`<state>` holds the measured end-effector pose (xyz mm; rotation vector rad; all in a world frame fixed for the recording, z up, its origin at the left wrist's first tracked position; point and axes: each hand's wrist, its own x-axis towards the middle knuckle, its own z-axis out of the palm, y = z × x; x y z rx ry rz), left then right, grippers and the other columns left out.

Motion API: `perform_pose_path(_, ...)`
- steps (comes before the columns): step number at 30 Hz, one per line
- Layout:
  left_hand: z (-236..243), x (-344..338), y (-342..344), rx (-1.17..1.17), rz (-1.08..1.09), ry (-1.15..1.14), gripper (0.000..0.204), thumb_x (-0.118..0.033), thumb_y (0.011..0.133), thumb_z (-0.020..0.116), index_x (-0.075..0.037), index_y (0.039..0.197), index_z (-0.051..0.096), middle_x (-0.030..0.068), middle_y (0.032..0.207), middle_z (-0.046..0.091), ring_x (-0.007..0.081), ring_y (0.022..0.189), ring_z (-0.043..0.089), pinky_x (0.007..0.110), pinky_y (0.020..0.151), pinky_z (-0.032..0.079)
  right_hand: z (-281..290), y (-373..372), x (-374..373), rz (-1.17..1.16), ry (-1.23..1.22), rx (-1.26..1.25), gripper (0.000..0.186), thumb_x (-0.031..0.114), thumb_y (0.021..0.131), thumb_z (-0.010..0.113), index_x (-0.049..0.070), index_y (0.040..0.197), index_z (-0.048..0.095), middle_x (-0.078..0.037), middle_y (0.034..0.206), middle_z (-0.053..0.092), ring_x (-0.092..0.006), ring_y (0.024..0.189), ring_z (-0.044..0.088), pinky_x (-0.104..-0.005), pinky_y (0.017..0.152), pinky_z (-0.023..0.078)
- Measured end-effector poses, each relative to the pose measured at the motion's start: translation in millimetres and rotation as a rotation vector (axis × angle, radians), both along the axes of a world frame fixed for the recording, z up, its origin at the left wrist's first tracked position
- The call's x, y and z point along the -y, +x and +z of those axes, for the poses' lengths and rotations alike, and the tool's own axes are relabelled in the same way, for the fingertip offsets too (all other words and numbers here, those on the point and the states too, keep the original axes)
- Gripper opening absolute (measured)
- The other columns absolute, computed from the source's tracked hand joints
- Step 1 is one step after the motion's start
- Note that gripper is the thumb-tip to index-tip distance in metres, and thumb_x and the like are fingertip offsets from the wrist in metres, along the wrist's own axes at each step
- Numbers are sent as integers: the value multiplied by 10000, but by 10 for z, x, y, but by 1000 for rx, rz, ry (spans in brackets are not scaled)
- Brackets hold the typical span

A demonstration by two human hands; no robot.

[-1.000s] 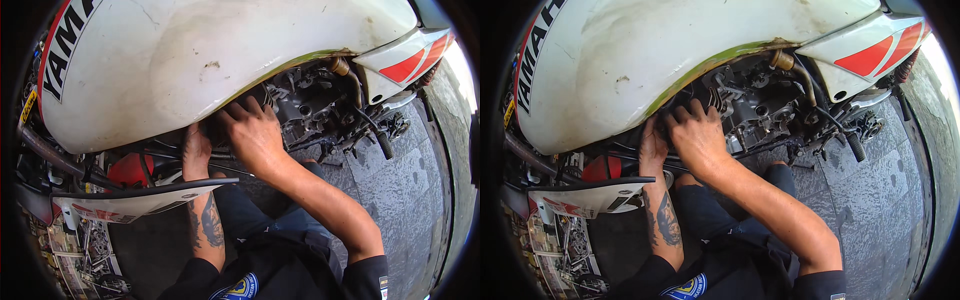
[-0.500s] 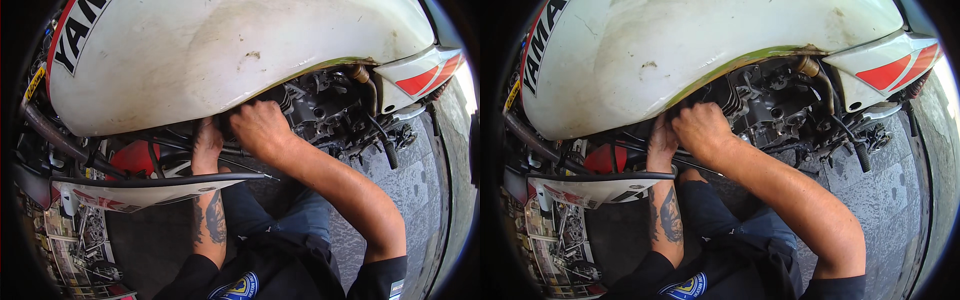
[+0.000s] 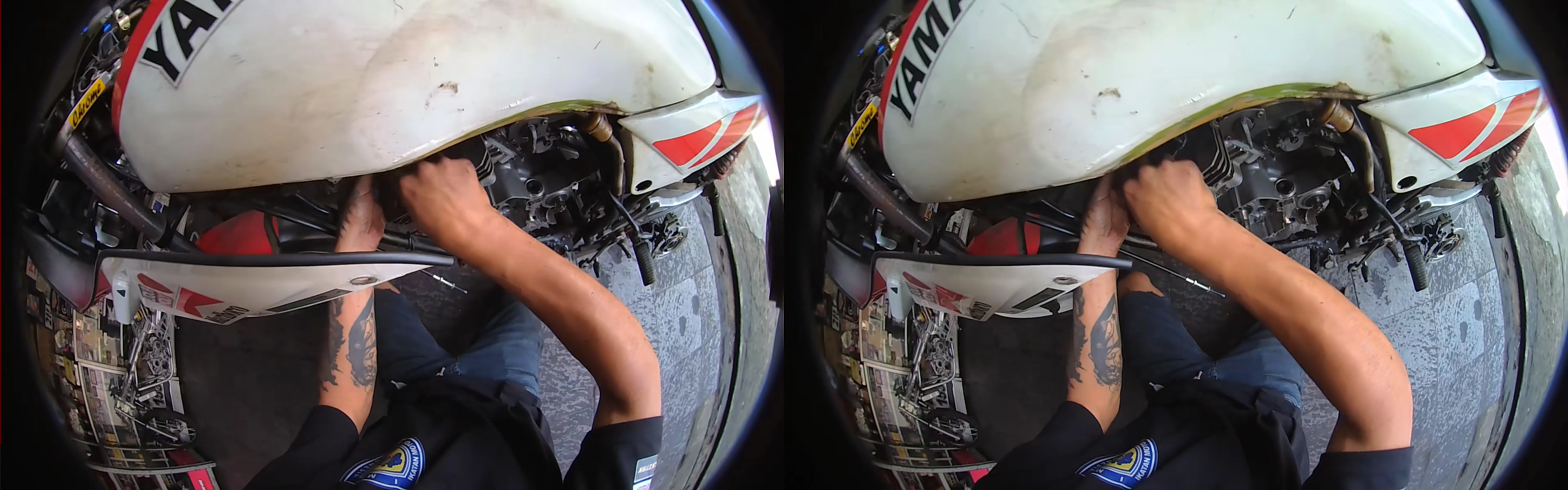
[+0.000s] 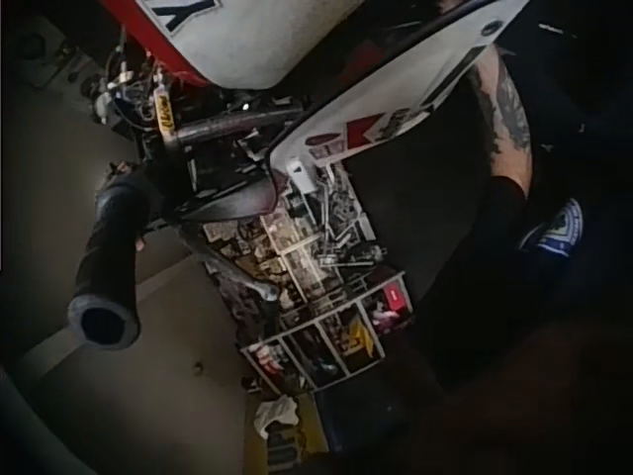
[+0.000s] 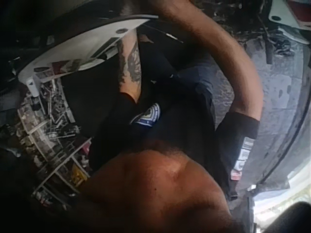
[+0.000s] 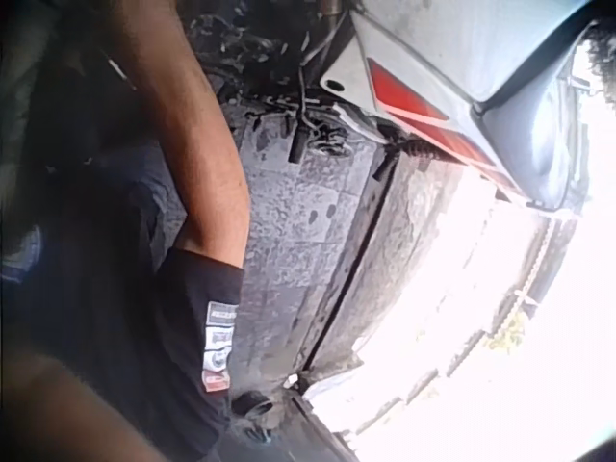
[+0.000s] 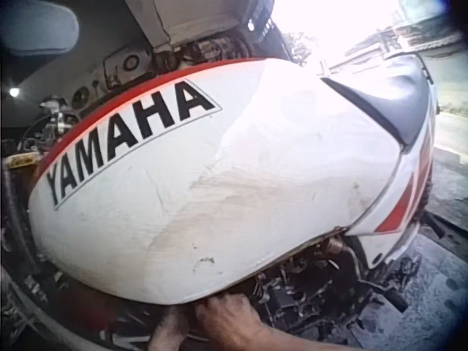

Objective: The person works on a motorcycle by routing cables near the engine, positioning the fuel tank onto the frame, and fitting components beneath the tank by hand.

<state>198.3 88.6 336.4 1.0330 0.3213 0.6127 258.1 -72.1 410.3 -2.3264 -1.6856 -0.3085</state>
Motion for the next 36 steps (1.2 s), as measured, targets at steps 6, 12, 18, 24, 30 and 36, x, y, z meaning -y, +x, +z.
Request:
perform_pose_path(6, 7, 625, -257, -31, 266, 320, 428, -139, 934, 496, -34, 1339, 407, 102, 1364, 426, 172, 1278, 370, 310, 1072, 273, -143, -234, 598, -184, 468, -71, 477, 96, 722, 589, 65, 1197, 571, -113, 1067, 548, -285, 1107, 484, -415, 907, 403)
perform_pose_path(12, -47, 842, -404, -303, 252, 257, 511, -174, 950, 507, -27, 1405, 328, 106, 1391, 411, 164, 1294, 360, 303, 1096, 224, -402, -36, 617, -204, 571, -30, 401, 91, 746, 548, 59, 1143, 595, -83, 1228, 526, -233, 1233, 431, -438, 972, 342)
perform_pose_path(18, -95, 836, -327, -192, 289, 154, 448, -213, 946, 549, -4, 1314, 402, 60, 1163, 514, 163, 1139, 488, 338, 1012, 372, -412, 70, 630, -152, 592, -27, 451, 105, 723, 625, 104, 1173, 595, -48, 1237, 537, -224, 1216, 454, -412, 948, 365)
perform_pose_path(24, -123, 750, -400, -255, 184, 203, 716, -313, 941, 549, 5, 1453, 164, 127, 1366, 412, 194, 1299, 359, 375, 1105, 240, -484, 67, 613, -143, 628, -36, 468, 93, 704, 638, 102, 1171, 599, -57, 1247, 523, -217, 1225, 444, -398, 919, 379)
perform_pose_path(30, -100, 812, -380, -239, 282, 178, 435, -180, 957, 501, -1, 1335, 381, 94, 1275, 485, 149, 1147, 486, 325, 1021, 363, -449, 32, 640, -149, 604, -44, 467, 95, 708, 643, 97, 1173, 597, -58, 1249, 524, -225, 1221, 446, -400, 913, 380)
perform_pose_path(36, 1, 610, -204, -68, 321, 307, 448, -196, 974, 422, -13, 1378, 356, 128, 1353, 438, 184, 1261, 414, 329, 1059, 312, -387, 46, 645, -135, 554, -89, 453, 74, 704, 648, 97, 1153, 599, -64, 1228, 541, -248, 1203, 456, -407, 899, 385)
